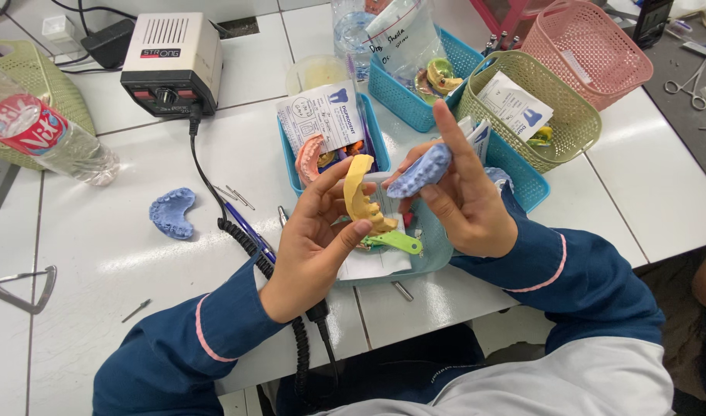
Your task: The person handles multiple dental prostheses and molds, fitting them together and using a metal tool to scrape and adjust the surface of a yellow mold. The person also reviews a printed document and applies a small amount of material from a container to a prosthesis.
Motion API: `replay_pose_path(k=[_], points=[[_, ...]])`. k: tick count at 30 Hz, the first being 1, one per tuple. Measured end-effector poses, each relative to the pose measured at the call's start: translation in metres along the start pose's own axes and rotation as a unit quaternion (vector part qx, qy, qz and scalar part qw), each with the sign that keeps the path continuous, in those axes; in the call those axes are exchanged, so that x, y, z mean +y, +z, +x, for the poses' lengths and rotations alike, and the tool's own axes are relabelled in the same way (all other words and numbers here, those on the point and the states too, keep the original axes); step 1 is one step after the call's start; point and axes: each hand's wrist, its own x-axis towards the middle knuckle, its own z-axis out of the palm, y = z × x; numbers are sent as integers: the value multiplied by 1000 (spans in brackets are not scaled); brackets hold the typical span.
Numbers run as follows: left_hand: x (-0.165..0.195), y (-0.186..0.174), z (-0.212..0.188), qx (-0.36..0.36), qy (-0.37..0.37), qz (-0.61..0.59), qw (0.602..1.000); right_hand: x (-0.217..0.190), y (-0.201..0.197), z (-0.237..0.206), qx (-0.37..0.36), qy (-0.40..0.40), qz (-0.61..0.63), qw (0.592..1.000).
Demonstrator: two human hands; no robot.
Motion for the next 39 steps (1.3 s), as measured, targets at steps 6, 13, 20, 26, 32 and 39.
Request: replay_pose_path(k=[6, 13, 20, 26, 32, 39], points=[[-6, -8, 3, 11, -14, 20, 1000, 9, 5, -5, -29, 5, -46, 999], [-5, -5, 0, -10, -12, 37, 999, 17, 2, -18, -8, 27, 0, 1000], [-2, -6, 1, -16, -12, 48, 999, 22, 2, -19, -16, 5, -21, 1000], [0, -7, 2, -23, -48, 58, 997, 22, 3, -19, 6, -22, -36, 999], [-5, -12, 5, -28, -86, -36, 995, 17, 5, -21, 11, -31, -22, 999], [-7, -13, 6, -26, -115, -81, 990, 14, 0, -17, -25, -221, -201, 954]])
